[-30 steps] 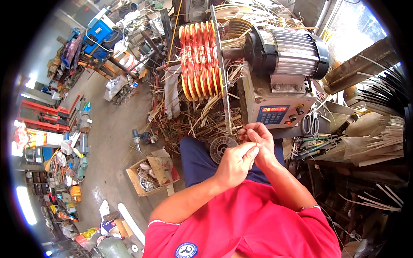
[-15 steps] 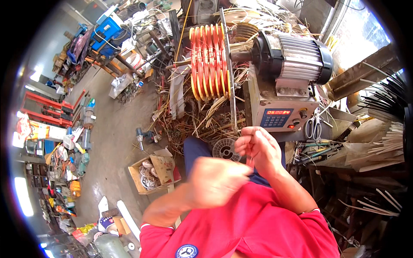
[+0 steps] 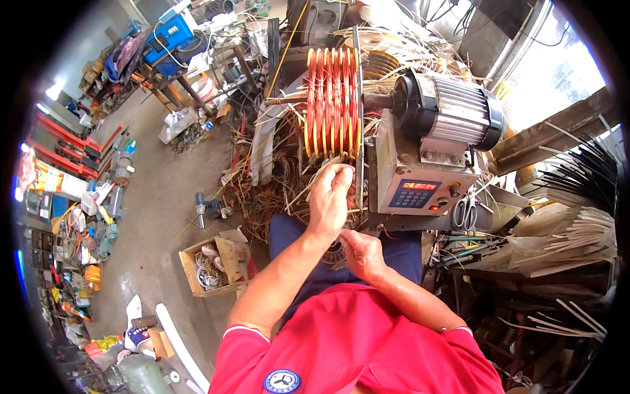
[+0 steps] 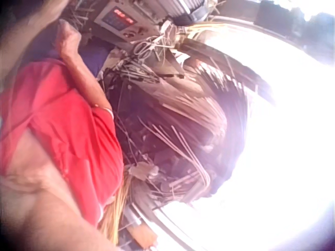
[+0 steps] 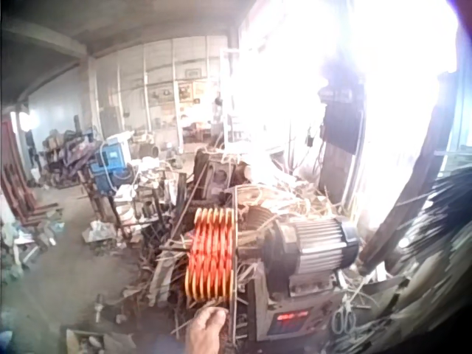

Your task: The person winds red wire around a yellow slotted bobbin using a motorized winding machine. They secure the wire with thin strips, remove the finished coil, and place it on the workbench before starting a new one.

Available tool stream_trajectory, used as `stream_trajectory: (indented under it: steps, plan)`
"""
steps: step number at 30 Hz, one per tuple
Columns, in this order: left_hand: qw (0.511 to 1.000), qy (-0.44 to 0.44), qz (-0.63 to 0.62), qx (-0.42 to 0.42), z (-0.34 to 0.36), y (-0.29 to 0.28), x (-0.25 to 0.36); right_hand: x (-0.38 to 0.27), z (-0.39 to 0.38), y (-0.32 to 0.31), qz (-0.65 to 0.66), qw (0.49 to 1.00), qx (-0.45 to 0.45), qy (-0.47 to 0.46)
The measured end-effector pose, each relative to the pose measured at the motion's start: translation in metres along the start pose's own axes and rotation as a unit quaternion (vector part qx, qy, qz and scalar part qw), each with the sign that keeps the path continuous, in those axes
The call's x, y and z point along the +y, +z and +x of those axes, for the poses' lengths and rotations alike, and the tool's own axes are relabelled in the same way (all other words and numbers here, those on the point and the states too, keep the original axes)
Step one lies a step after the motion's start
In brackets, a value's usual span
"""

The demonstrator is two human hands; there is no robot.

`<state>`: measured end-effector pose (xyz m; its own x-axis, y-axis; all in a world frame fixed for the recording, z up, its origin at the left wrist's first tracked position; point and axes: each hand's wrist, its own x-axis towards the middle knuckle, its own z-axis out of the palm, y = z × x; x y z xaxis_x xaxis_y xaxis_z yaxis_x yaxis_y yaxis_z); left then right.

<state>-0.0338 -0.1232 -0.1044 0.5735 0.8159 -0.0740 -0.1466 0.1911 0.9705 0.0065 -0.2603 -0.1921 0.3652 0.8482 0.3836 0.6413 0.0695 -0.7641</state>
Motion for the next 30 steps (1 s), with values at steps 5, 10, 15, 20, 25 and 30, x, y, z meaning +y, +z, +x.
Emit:
stream_trajectory:
  steps: [5,10,15,20,25,30]
  plan:
    - [0.990,0.092,0.100,0.032,0.000,-0.007,-0.021,0.006,0.012,-0.011,0.116,0.971,-0.036,0.206]
    - [0.995,-0.007,0.081,-0.061,-0.048,-0.042,-0.075,-0.007,0.094,-0.053,0.564,0.776,0.052,0.278]
    - [0.969,-0.225,0.015,-0.105,-0.093,-0.126,-0.103,-0.042,0.118,-0.040,0.632,0.699,0.041,0.333]
    - [0.738,-0.109,0.650,-0.146,-0.085,-0.220,-0.104,-0.046,0.120,-0.037,0.598,0.715,0.065,0.357]
    - [0.880,0.189,0.434,0.038,0.014,-0.164,-0.017,-0.048,0.122,-0.038,0.565,0.737,0.067,0.364]
    - [0.972,0.142,0.132,0.130,0.089,-0.087,0.048,-0.047,0.123,-0.036,0.560,0.745,0.064,0.356]
